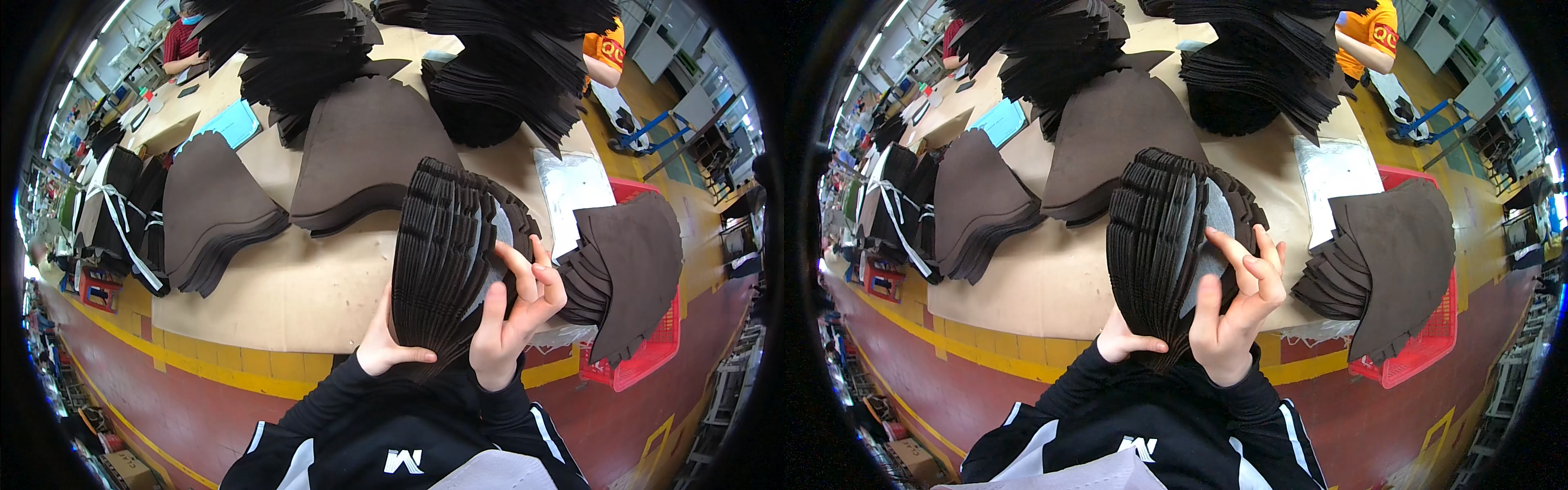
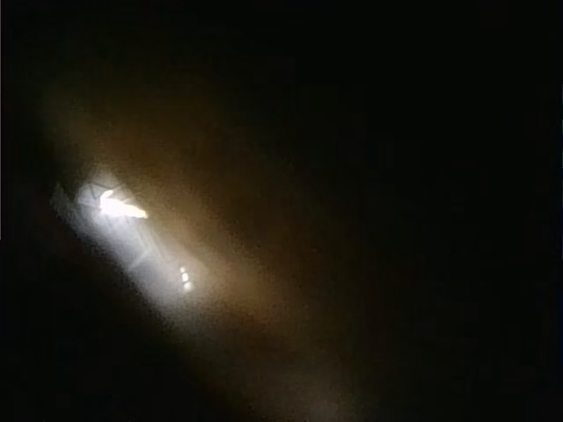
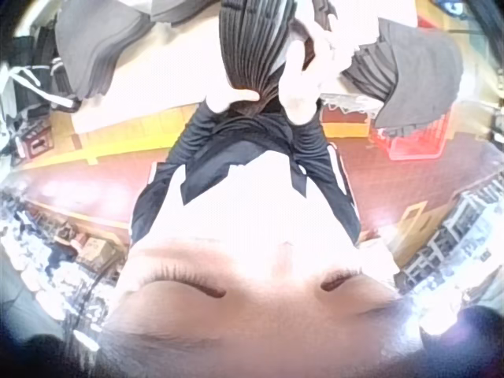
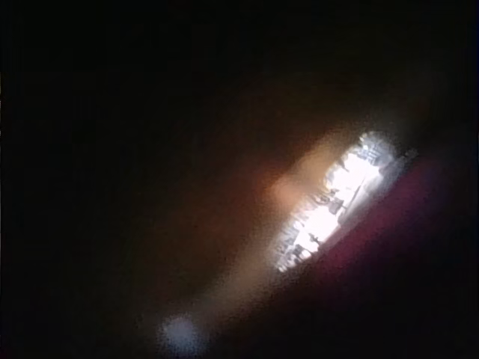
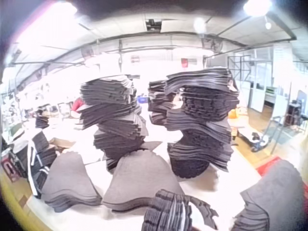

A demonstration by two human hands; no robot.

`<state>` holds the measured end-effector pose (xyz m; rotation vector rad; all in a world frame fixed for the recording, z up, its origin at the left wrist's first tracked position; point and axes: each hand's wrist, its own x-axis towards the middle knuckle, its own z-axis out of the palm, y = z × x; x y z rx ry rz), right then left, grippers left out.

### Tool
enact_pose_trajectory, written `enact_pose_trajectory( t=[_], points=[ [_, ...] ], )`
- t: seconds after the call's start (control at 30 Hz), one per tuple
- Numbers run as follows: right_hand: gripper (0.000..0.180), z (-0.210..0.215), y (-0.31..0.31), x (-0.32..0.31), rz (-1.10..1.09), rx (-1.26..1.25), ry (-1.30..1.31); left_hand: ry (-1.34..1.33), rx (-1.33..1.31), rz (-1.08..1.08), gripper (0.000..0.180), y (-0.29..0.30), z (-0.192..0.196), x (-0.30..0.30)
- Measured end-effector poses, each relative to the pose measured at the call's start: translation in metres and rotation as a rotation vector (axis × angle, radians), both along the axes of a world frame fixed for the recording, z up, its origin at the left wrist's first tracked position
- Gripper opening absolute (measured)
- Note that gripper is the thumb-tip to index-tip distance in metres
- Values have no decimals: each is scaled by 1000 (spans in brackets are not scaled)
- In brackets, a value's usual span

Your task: The person repeatedly picks up stacks of brown car floor mats, aligns them, and ties them with white straps. The person then places the tied bundles on the table. The process is repeated multiple times throughout the clip.

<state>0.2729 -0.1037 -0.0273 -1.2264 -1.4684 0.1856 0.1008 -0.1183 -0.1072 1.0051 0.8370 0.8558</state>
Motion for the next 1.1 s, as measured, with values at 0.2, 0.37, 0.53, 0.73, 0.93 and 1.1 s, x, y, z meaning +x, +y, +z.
enact_pose_trajectory(
  t=[0.2,0.37,0.53,0.73,0.93,1.1],
  points=[
    [52,1,10,-6,30,137,22,-9,53,-9,127,2,2,0],
    [35,-3,4,-1,-5,34,-153,-21,62,10,132,2,-4,1],
    [46,3,2,-10,88,34,92,-65,51,6,133,2,2,1],
    [24,-1,6,-11,-65,82,-78,-41,60,-1,137,3,-6,0],
    [9,23,3,-15,-120,-43,-216,-41,81,1,139,3,-5,-1],
    [10,19,4,-16,-138,-38,-170,-65,79,7,141,3,-5,1]
  ],
)
